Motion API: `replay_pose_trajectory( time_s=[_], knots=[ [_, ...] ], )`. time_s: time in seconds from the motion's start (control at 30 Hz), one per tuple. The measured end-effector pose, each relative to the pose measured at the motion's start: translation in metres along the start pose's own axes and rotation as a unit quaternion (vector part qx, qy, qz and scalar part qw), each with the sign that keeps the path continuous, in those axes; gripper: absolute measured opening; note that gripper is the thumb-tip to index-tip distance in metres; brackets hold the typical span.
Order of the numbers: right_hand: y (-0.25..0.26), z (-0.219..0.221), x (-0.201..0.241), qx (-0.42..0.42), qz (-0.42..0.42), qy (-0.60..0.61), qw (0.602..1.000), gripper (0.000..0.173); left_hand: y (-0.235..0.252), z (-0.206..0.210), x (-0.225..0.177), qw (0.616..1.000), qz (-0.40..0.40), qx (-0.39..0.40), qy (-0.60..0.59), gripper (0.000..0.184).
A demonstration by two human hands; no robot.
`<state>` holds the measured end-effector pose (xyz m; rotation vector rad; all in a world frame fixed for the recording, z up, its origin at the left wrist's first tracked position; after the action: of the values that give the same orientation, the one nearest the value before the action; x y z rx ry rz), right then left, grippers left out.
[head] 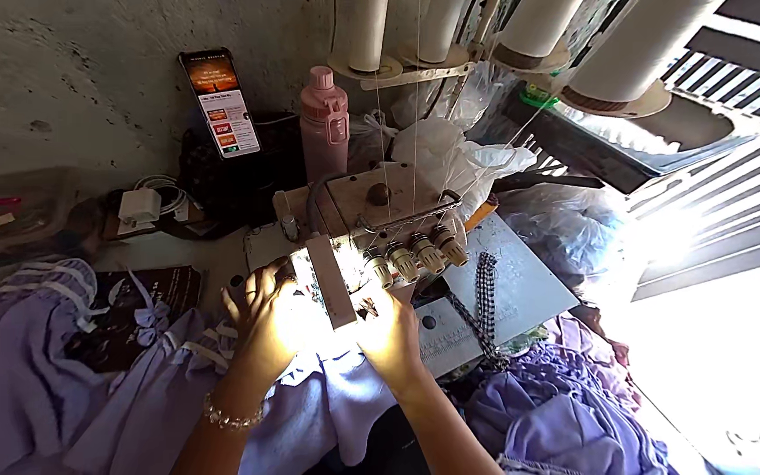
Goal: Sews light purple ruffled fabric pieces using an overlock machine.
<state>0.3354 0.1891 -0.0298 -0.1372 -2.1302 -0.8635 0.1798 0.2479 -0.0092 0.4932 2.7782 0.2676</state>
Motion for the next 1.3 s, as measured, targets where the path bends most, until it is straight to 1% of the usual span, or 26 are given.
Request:
replay_pose_trajectory(
  time_s=[0.13, 0.3, 0.4, 0.57, 0.7, 0.87, 0.93, 1.0, 1.03, 1.07, 1.17, 1.23, 1.3],
  knots=[
    [0.001, 0.001, 0.000, -0.004, -0.008, -0.014, 1.000, 0.019, 0.000, 0.001, 0.002, 1.000, 0.003, -0.007, -0.002, 0.043],
    [0.002, 0.000, 0.002, 0.000, -0.008, -0.013, 1.000, 0.019, 0.002, 0.001, 0.003, 1.000, 0.003, -0.007, -0.010, 0.037],
    [0.003, -0.001, 0.002, 0.006, 0.000, -0.014, 1.000, 0.020, 0.002, 0.001, 0.002, 1.000, 0.012, -0.024, -0.013, 0.033],
    [0.003, -0.001, 0.002, 0.007, 0.000, -0.021, 1.000, 0.018, 0.003, -0.001, 0.002, 1.000, -0.006, 0.009, -0.016, 0.032],
    [0.003, -0.002, 0.003, 0.015, 0.007, -0.016, 1.000, 0.019, 0.003, 0.006, 0.007, 0.999, 0.015, -0.026, -0.032, 0.032],
    [0.004, -0.004, 0.005, 0.027, 0.017, -0.018, 0.999, 0.019, 0.005, -0.004, 0.000, 0.999, -0.004, 0.012, -0.030, 0.030],
    [0.004, -0.004, 0.005, 0.029, 0.017, -0.022, 0.999, 0.019, 0.009, -0.006, 0.006, 0.995, -0.015, 0.046, -0.083, 0.036],
    [0.004, -0.004, 0.005, 0.031, 0.017, -0.019, 0.999, 0.020, 0.022, 0.002, 0.025, 0.978, -0.023, 0.100, -0.184, 0.050],
    [0.004, -0.004, 0.004, 0.029, 0.016, -0.018, 0.999, 0.020, 0.030, 0.005, 0.034, 0.967, -0.019, 0.120, -0.222, 0.051],
    [0.004, -0.004, 0.005, 0.026, 0.015, -0.017, 0.999, 0.021, 0.036, 0.006, 0.037, 0.961, -0.013, 0.129, -0.246, 0.045],
    [0.004, -0.004, 0.006, 0.025, 0.018, -0.017, 0.999, 0.022, 0.040, 0.003, 0.035, 0.968, 0.005, 0.109, -0.225, 0.028],
    [0.004, -0.004, 0.006, 0.026, 0.020, -0.017, 0.999, 0.021, 0.034, -0.002, 0.030, 0.981, 0.030, 0.074, -0.174, 0.027],
    [0.004, -0.003, 0.005, 0.022, 0.018, -0.018, 0.999, 0.020, 0.026, -0.005, 0.023, 0.992, 0.065, 0.020, -0.107, 0.030]
  ],
)
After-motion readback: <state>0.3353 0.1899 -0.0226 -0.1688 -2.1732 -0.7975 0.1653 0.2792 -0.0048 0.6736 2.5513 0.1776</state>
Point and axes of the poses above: each hand's wrist, its own y-axis towards the middle knuckle, its own z-axis out of the palm, x = y × z, the point moved 2 cm from there along y, towards the middle knuckle, and after that the axes turned 6 degrees about y, right-handed, at the moved point
